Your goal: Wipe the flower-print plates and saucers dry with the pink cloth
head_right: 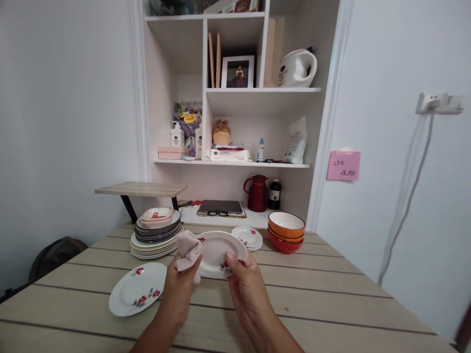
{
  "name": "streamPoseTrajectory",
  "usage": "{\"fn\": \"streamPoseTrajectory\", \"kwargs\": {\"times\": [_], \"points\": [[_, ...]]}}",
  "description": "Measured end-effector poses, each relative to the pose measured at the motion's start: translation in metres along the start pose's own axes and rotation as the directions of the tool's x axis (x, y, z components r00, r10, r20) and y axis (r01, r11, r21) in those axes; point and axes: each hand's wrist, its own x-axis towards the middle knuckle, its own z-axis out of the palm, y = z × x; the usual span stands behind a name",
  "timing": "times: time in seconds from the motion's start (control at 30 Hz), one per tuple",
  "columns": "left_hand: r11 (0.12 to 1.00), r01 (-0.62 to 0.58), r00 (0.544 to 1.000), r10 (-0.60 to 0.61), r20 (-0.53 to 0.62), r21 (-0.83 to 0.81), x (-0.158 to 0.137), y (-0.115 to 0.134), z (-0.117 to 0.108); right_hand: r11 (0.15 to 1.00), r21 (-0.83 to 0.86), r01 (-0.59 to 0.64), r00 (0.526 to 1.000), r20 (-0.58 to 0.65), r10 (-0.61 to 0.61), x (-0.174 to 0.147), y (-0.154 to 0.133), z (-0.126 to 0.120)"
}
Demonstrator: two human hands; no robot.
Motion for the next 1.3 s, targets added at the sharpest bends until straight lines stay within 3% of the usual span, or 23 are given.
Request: {"fn": "streamPoseTrajectory", "kwargs": {"times": [0.1,0.2,0.3,0.47,0.57,0.67,0.77,0.87,0.93,1.03,1.1,1.17,1.3], "points": [[0.976,-0.159,0.987,0.154,0.048,0.147,0.002,-0.001,-0.006,0.967,-0.252,0.048,0.999,-0.008,-0.052,-0.001,-0.004,-0.006],[0.902,-0.320,0.947,0.298,0.119,0.291,0.002,-0.001,-0.014,0.822,-0.554,0.133,0.991,0.085,-0.103,0.003,-0.010,-0.018],[0.792,-0.468,0.884,0.420,0.206,0.392,0.001,-0.001,-0.019,0.662,-0.718,0.216,0.975,0.194,-0.109,0.009,-0.013,-0.030],[0.511,-0.728,0.683,0.600,0.417,0.457,0.001,0.005,-0.022,0.442,-0.813,0.379,0.925,0.331,-0.185,0.015,-0.013,-0.037],[0.327,-0.813,0.563,0.655,0.504,0.482,0.001,0.009,-0.024,0.337,-0.833,0.439,0.898,0.399,-0.185,0.016,-0.013,-0.039],[0.193,-0.850,0.480,0.664,0.573,0.489,0.001,0.011,-0.025,0.266,-0.836,0.479,0.877,0.442,-0.190,0.016,-0.012,-0.041],[0.137,-0.865,0.443,0.661,0.606,0.483,-0.001,0.013,-0.025,0.235,-0.825,0.514,0.857,0.483,-0.178,0.016,-0.014,-0.042],[0.210,-0.859,0.474,0.674,0.567,0.467,-0.003,0.014,-0.025,0.304,-0.827,0.472,0.880,0.459,-0.117,0.015,-0.015,-0.039],[0.330,-0.824,0.545,0.686,0.483,0.462,-0.004,0.014,-0.024,0.411,-0.810,0.418,0.901,0.426,-0.078,0.013,-0.014,-0.035],[0.598,-0.683,0.725,0.622,0.294,0.420,-0.005,0.011,-0.023,0.606,-0.737,0.299,0.936,0.351,-0.035,0.009,-0.011,-0.028],[0.795,-0.504,0.863,0.477,0.166,0.338,-0.006,0.008,-0.020,0.729,-0.657,0.192,0.964,0.264,-0.017,0.005,-0.009,-0.023],[0.923,-0.305,0.952,0.297,0.073,0.233,-0.008,0.005,-0.017,0.821,-0.563,0.096,0.987,0.159,-0.006,0.002,-0.008,-0.019],[0.992,-0.097,0.995,0.097,0.002,0.086,-0.012,0.001,-0.009,0.929,-0.370,-0.006,0.998,0.062,0.031,-0.002,-0.002,-0.014]]}}
